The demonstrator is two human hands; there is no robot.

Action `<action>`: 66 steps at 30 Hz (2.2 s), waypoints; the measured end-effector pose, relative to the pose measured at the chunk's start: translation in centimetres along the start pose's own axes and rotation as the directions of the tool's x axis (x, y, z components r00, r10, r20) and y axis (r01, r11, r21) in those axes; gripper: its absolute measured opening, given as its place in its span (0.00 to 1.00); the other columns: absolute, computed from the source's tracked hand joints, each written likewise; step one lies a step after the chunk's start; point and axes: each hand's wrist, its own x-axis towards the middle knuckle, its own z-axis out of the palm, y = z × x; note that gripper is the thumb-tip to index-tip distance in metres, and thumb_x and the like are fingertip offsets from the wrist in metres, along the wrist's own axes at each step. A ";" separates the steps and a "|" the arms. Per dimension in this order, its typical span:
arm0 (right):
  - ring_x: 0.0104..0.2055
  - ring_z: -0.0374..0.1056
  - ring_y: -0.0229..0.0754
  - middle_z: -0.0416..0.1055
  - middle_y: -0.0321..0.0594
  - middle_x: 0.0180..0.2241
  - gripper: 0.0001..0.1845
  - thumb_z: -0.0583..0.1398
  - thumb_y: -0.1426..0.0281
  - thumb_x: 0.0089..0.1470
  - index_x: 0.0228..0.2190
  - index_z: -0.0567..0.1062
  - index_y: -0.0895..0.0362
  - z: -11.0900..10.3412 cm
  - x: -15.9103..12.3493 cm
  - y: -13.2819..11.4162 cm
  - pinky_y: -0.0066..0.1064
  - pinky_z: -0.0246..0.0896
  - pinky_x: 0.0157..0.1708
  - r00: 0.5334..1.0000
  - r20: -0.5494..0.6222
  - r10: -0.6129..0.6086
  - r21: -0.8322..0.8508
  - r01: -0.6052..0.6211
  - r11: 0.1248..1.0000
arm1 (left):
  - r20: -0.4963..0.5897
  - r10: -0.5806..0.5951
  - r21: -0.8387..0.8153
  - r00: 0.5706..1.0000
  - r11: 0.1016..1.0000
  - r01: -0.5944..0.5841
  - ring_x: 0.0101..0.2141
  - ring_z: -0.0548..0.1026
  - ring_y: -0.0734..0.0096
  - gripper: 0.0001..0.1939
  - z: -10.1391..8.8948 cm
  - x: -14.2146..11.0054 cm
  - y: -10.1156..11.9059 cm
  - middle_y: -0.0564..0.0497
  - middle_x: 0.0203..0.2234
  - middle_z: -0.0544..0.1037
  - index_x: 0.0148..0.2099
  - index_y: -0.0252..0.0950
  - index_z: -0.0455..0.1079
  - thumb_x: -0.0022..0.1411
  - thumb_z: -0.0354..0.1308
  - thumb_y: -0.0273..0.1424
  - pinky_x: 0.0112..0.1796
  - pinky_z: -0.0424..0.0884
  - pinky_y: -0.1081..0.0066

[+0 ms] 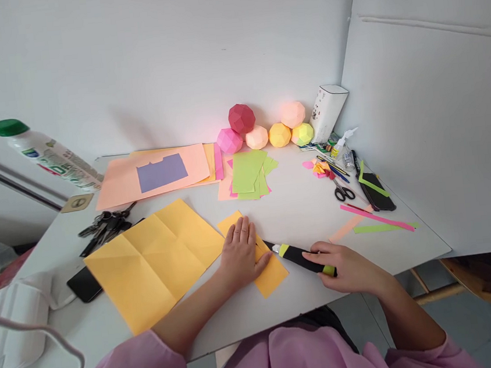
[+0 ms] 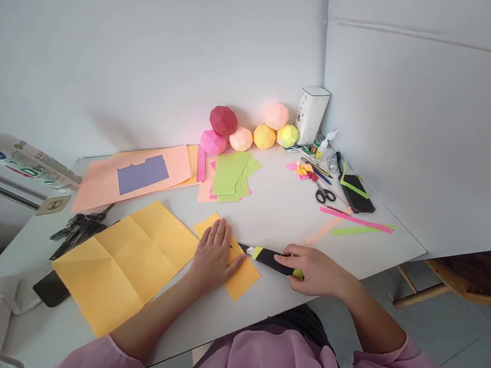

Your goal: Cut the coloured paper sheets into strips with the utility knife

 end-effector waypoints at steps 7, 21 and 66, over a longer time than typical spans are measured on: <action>0.41 0.70 0.39 0.68 0.45 0.47 0.29 0.54 0.78 0.49 0.54 0.70 0.55 -0.2 -0.9 0.1 0.30 0.68 0.41 0.998 -0.002 0.069 0.010 -0.069 0.998 | 0.007 -0.015 0.029 1.000 0.999 0.015 0.63 0.52 0.47 0.41 0.0 0.0 0.1 0.33 0.62 0.57 0.63 0.23 0.55 0.62 0.38 0.52 0.59 0.49 0.52; 0.39 0.71 0.39 0.69 0.45 0.47 0.29 0.54 0.77 0.49 0.53 0.70 0.55 0.2 1.1 0.2 0.32 0.69 0.40 0.999 -0.052 0.015 -0.009 -0.015 1.000 | 0.006 -0.002 0.013 1.000 1.000 0.002 0.63 0.52 0.45 0.42 0.0 0.0 0.1 0.29 0.62 0.56 0.62 0.18 0.55 0.62 0.39 0.52 0.59 0.50 0.51; 0.34 0.70 0.37 0.70 0.44 0.46 0.28 0.54 0.76 0.49 0.53 0.71 0.52 -0.7 4.3 0.5 0.29 0.69 0.34 1.000 -0.023 0.012 0.000 -0.012 1.000 | 0.018 -0.075 0.014 0.997 0.997 0.075 0.64 0.49 0.48 0.41 0.8 1.5 -1.9 0.30 0.63 0.55 0.64 0.19 0.52 0.63 0.37 0.51 0.60 0.48 0.53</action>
